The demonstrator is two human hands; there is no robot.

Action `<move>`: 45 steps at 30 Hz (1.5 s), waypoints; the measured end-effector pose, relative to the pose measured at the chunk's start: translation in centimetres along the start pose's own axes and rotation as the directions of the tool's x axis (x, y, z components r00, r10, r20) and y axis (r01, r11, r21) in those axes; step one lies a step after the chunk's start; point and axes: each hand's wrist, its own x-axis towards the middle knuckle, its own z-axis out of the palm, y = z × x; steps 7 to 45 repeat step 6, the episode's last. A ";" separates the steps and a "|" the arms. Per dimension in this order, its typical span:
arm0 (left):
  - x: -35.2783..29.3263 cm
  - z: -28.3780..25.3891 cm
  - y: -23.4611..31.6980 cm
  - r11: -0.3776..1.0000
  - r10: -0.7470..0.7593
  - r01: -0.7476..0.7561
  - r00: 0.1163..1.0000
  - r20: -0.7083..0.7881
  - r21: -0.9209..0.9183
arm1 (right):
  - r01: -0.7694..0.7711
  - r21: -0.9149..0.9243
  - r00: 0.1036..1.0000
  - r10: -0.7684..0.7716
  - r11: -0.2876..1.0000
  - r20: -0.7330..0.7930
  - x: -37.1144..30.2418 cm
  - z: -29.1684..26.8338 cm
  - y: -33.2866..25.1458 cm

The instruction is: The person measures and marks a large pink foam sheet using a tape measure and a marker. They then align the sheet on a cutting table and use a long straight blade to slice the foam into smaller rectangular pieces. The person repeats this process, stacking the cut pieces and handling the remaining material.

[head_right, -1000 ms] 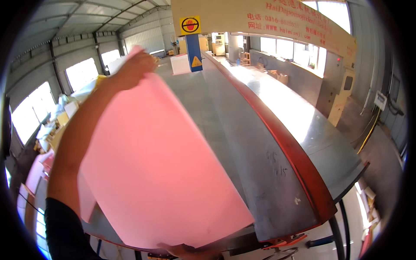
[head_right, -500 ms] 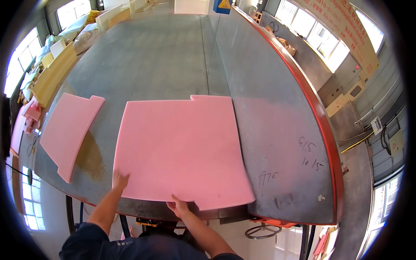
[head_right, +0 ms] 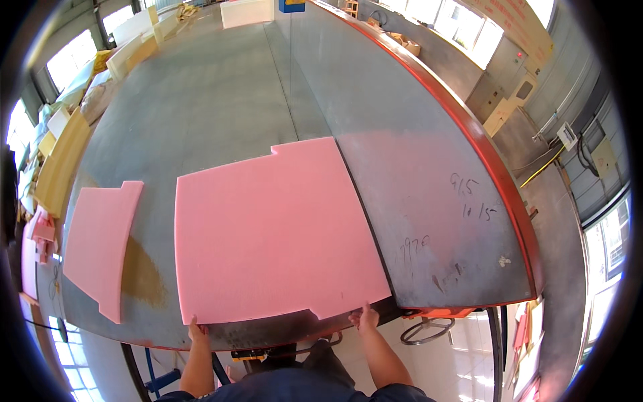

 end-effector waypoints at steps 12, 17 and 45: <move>-7.3 3.6 2.6 0.947 0.308 -0.207 0.811 0.498 -0.247 | 0.041 -0.026 0.999 -0.041 0.999 -0.011 2.8 1.5 -2.0; -7.3 3.6 2.6 0.947 0.308 -0.207 0.811 0.498 -0.247 | 0.041 -0.026 0.999 -0.041 0.999 -0.011 2.8 1.5 -2.0; -7.3 3.6 2.6 0.947 0.308 -0.207 0.811 0.498 -0.247 | 0.041 -0.026 0.999 -0.041 0.999 -0.011 2.8 1.5 -2.0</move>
